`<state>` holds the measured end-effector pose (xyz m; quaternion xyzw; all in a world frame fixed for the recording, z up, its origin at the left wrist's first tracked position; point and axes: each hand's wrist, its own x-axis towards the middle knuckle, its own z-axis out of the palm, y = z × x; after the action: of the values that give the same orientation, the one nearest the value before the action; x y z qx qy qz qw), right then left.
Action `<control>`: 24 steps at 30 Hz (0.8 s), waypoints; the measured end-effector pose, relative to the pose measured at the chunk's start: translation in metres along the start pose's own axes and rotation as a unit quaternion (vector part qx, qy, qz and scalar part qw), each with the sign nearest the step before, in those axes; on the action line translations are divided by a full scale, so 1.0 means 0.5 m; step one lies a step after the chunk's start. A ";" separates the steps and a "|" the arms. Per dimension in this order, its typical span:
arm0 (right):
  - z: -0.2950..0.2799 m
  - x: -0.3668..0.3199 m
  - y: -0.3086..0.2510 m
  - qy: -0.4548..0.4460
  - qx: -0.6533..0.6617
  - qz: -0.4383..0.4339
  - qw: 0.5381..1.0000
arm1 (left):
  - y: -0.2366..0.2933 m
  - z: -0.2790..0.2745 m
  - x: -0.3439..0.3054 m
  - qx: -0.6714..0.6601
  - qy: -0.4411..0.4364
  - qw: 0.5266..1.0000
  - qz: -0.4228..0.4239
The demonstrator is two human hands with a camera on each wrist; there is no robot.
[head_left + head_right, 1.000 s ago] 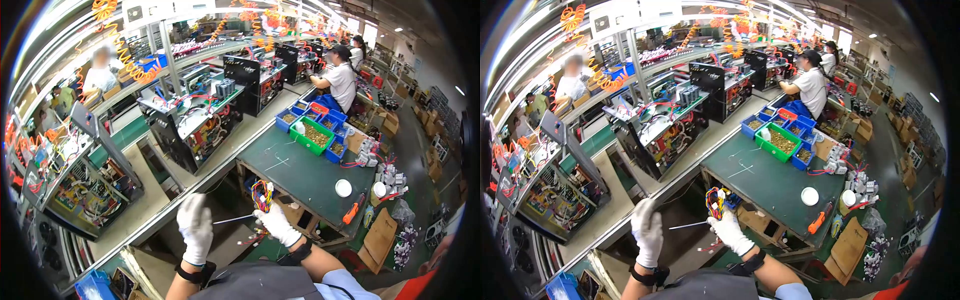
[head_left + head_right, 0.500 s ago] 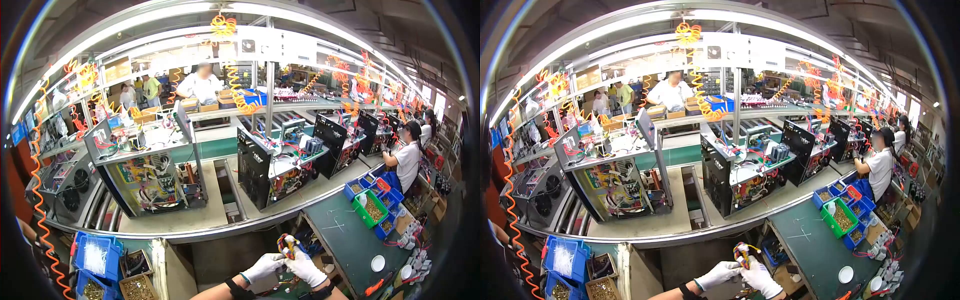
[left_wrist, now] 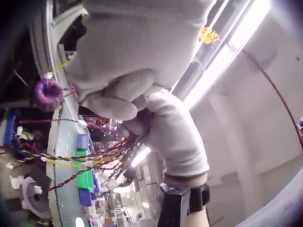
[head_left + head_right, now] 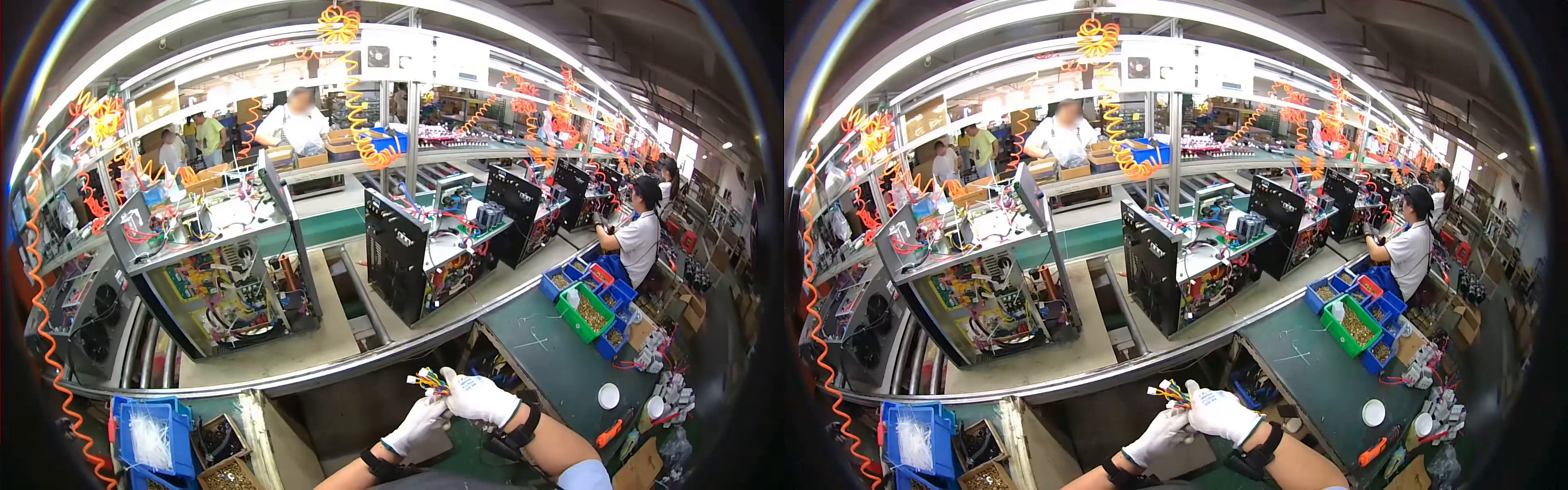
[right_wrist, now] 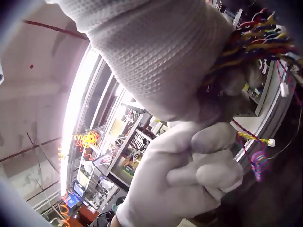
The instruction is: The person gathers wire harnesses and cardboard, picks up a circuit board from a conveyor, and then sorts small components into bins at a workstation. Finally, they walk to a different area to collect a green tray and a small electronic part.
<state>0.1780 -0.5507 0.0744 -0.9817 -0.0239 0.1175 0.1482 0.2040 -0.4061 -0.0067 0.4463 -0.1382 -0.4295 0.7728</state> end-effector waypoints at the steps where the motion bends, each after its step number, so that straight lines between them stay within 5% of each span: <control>1: -0.004 0.002 -0.001 -0.002 0.001 0.003 1.000 | 0.008 -0.004 -0.009 0.114 -0.054 0.988 0.084; 4: -0.005 0.006 0.015 -0.003 0.056 -0.034 0.998 | 0.022 0.002 -0.022 -0.051 -0.080 0.995 0.002; 8: -0.024 -0.018 -0.021 0.004 -0.030 -0.021 0.999 | -0.002 0.005 -0.006 -0.056 -0.061 0.996 0.032; 10: -0.037 -0.022 -0.029 -0.018 0.036 -0.005 0.999 | -0.007 0.015 0.001 -0.132 -0.049 0.989 0.046; 12: -0.036 -0.040 -0.034 0.019 0.024 -0.071 0.997 | 0.013 0.022 -0.005 -0.185 -0.069 0.979 0.058; 14: -0.042 -0.051 -0.032 0.043 0.143 -0.138 0.979 | 0.038 0.036 -0.014 -0.198 -0.075 0.976 0.058; 20: -0.059 -0.068 -0.020 0.077 0.121 -0.178 0.973 | 0.083 0.085 -0.031 -0.235 -0.057 0.970 0.031; 22: -0.062 -0.072 -0.016 0.164 0.155 -0.152 0.962 | 0.092 0.087 -0.027 -0.325 -0.076 0.942 0.044; 23: -0.060 -0.076 -0.016 0.277 0.152 -0.153 0.936 | 0.102 0.091 -0.026 -0.296 -0.027 0.954 0.041; 24: -0.059 -0.085 -0.021 0.283 0.321 -0.126 0.895 | 0.116 0.103 -0.034 -0.293 -0.027 0.954 0.056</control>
<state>0.1438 -0.5527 0.1142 -0.8615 -0.0659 -0.1835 0.4689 0.1945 -0.4089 0.0720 0.1797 -0.0515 -0.4186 0.8887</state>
